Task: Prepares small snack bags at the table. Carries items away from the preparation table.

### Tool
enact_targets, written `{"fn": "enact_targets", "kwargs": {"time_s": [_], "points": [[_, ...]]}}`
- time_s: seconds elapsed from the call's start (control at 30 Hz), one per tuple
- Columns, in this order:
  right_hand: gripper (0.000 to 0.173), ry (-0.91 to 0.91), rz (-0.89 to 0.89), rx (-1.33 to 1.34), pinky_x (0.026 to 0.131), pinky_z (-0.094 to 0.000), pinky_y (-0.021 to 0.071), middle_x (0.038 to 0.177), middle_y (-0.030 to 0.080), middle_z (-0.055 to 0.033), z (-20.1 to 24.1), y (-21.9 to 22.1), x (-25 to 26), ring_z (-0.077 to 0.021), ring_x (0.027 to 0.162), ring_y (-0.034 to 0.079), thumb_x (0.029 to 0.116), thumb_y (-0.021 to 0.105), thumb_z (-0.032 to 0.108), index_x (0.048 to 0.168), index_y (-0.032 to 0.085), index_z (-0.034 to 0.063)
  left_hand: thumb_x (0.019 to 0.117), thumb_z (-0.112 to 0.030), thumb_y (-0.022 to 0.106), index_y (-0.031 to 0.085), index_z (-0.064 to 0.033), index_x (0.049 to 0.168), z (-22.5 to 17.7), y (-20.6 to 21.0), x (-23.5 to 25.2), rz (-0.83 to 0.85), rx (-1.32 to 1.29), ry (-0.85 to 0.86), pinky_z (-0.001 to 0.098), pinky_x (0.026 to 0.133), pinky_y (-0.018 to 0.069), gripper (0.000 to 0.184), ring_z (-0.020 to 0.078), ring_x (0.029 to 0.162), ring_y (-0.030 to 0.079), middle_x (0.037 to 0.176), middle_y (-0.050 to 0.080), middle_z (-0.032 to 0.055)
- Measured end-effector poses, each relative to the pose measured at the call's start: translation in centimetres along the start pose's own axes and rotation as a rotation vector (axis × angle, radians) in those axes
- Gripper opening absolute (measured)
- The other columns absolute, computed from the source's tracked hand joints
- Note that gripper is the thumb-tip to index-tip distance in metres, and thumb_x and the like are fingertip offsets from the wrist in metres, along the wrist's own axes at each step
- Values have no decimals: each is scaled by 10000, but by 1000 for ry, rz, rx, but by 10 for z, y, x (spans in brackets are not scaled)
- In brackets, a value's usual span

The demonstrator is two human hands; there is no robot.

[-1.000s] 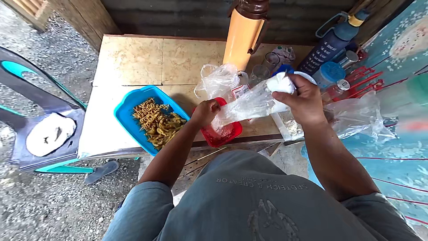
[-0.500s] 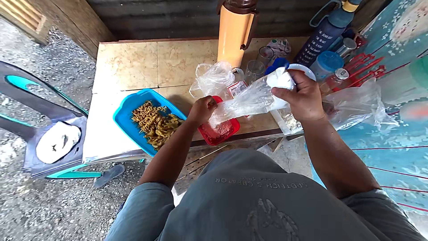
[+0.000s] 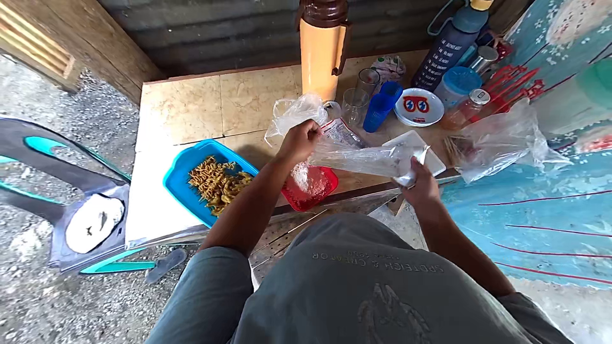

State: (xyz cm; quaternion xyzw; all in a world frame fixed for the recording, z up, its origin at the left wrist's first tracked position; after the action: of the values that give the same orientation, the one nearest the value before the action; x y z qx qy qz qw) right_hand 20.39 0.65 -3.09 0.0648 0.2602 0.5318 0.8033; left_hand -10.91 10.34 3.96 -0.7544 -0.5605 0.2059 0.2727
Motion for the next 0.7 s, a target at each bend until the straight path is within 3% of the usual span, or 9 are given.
{"fn": "enact_targets", "kwargs": {"time_s": [0.1,0.17,0.23,0.33,0.43,0.5,0.53,0.63,0.7], "points": [[360,193,-73,172,719,-397,619,1105,669,-88,-38,-14,-10,-214,912,699,1097,441,418,1331,534,160,1044,-101,539,651,6,1169,-36,-2,13,28,61,88,482,897,537,200,268,946,677,1030,694,167],[455,305,-78,213,685,-389,618,1097,666,-105,-57,-15,-19,-224,873,702,1087,394,516,1348,518,165,1049,-103,526,658,10,1188,-76,0,18,66,161,167,515,943,520,223,306,1007,681,1071,703,185],[593,408,-7,244,677,-391,615,1115,674,-137,-72,-13,-28,-249,874,708,1067,302,625,1382,486,157,1046,-88,519,652,-12,1223,-133,7,19,146,302,272,543,974,515,234,337,1077,682,1134,705,189],[718,443,202,278,713,-380,625,1153,715,-124,-81,-15,-33,-258,942,735,1028,200,717,1394,477,165,1009,-27,532,646,-54,1249,-220,28,5,233,445,465,549,914,519,267,344,1067,678,1132,703,162],[698,277,335,320,617,-315,610,1158,742,-89,-66,-26,-24,-218,864,752,946,456,754,1378,487,207,1020,-32,520,636,-85,1222,-272,40,-7,247,489,634,476,859,526,239,285,1021,676,1079,700,106],[706,136,347,356,574,-290,591,1178,738,-94,-47,-47,-13,-177,759,731,859,665,700,1327,537,186,1022,-36,520,645,-64,1215,-282,41,0,233,448,682,460,868,532,232,268,992,681,1062,705,111],[669,70,329,355,584,-289,588,1180,731,-89,-34,-63,-8,-159,744,715,853,708,643,1309,554,179,1020,-37,529,646,-52,1211,-283,40,7,225,419,692,446,859,534,224,254,948,674,1028,697,113],[441,-119,186,298,655,-337,617,1033,739,-43,19,-128,6,-157,787,720,904,702,464,1221,588,179,1019,-32,542,635,-39,1254,-273,46,33,258,368,640,415,843,525,253,232,873,643,965,670,115],[344,-239,125,163,752,-378,627,1063,721,-7,67,-172,9,-161,899,722,971,634,374,1251,538,200,1011,-13,536,644,-33,1285,-262,66,51,288,351,591,426,856,524,294,247,887,651,969,683,134]]}}
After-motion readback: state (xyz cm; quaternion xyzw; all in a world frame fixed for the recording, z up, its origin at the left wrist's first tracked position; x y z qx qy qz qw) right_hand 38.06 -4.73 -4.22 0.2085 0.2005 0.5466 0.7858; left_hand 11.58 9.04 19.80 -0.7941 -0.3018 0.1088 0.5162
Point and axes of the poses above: each hand's wrist, its own x-axis towards the middle knuckle, its own y-axis out of the palm, z = x × y, the point moved 4 cm from there along x, towards the middle knuckle
